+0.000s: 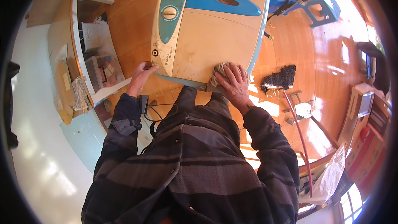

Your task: The person mops the floor around a washing machine using a pink-handled mop, then wipes the top surface of the washing machine with a cloth. The person briefly steps outside and returns to continue wiping the washing machine.

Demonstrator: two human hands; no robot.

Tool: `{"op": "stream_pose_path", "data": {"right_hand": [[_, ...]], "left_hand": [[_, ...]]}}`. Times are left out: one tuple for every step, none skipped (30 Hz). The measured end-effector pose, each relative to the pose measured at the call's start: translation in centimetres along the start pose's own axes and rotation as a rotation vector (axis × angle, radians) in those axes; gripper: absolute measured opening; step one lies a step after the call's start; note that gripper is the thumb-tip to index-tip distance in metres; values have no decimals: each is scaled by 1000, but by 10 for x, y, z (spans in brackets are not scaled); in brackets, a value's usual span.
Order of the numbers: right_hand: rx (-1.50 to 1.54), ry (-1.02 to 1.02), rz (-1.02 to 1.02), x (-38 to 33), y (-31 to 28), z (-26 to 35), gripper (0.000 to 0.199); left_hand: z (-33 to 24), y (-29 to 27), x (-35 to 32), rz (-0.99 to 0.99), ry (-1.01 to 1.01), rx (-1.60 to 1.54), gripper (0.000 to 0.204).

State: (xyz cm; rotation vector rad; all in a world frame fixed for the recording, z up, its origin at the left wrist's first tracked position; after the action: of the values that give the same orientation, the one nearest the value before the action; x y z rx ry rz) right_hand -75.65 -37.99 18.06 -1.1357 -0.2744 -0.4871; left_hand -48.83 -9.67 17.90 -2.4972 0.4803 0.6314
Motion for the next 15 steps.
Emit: {"op": "stream_pose_path", "data": {"right_hand": [[0, 29, -10, 2, 2, 7, 64], [-4, 63, 13, 5, 6, 15, 63], [-15, 88, 16, 11, 13, 26, 65], [-31, 76, 11, 18, 23, 40, 64], [-44, 71, 23, 27, 34, 55, 62], [-44, 55, 0, 37, 46, 72, 61], [-45, 39, -24, 48, 60, 88, 59], [-22, 23, -50, 61, 76, 106, 57], [1, 5, -81, 71, 89, 122, 55], [20, 6, -105, 78, 96, 132, 54], [37, 7, -130, 84, 101, 138, 54], [55, 5, -163, 87, 103, 140, 53], [44, -25, -126, 87, 103, 140, 53], [38, -52, -92, 83, 98, 136, 52], [39, -83, -62, 76, 91, 132, 52]], "left_hand": [[0, -1, 1, 12, -11, 39, 42], [-1, -3, 4, 29, 0, 62, 43], [-3, -4, 7, 54, 10, 83, 43], [-4, -5, 10, 75, 20, 119, 45], [-5, -6, 13, 106, 21, 143, 46], [-6, -6, 16, 134, 26, 165, 47], [-7, -6, 20, 158, 33, 178, 48], [-9, -7, 21, 184, 48, 199, 44], [-11, -7, 24, 180, 64, 234, 45], [-12, -8, 25, 176, 75, 270, 46], [-14, -8, 25, 176, 82, 305, 47], [-16, -7, 25, 186, 87, 316, 47], [-19, -7, 25, 198, 88, 320, 47], [-22, -7, 24, 220, 97, 307, 48], [-23, -7, 23, 230, 96, 329, 48]]}}
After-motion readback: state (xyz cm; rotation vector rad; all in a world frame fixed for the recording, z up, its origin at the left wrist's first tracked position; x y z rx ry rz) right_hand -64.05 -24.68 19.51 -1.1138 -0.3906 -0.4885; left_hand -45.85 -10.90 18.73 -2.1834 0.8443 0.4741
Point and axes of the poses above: each hand's wrist, its own x-axis towards the middle knuckle, its own y-axis out of the palm, z = x × y, the point moved 4 cm from there along x, towards the middle knuckle, and after that the axes turned 14 degrees about -z, right-handed, at the moved point
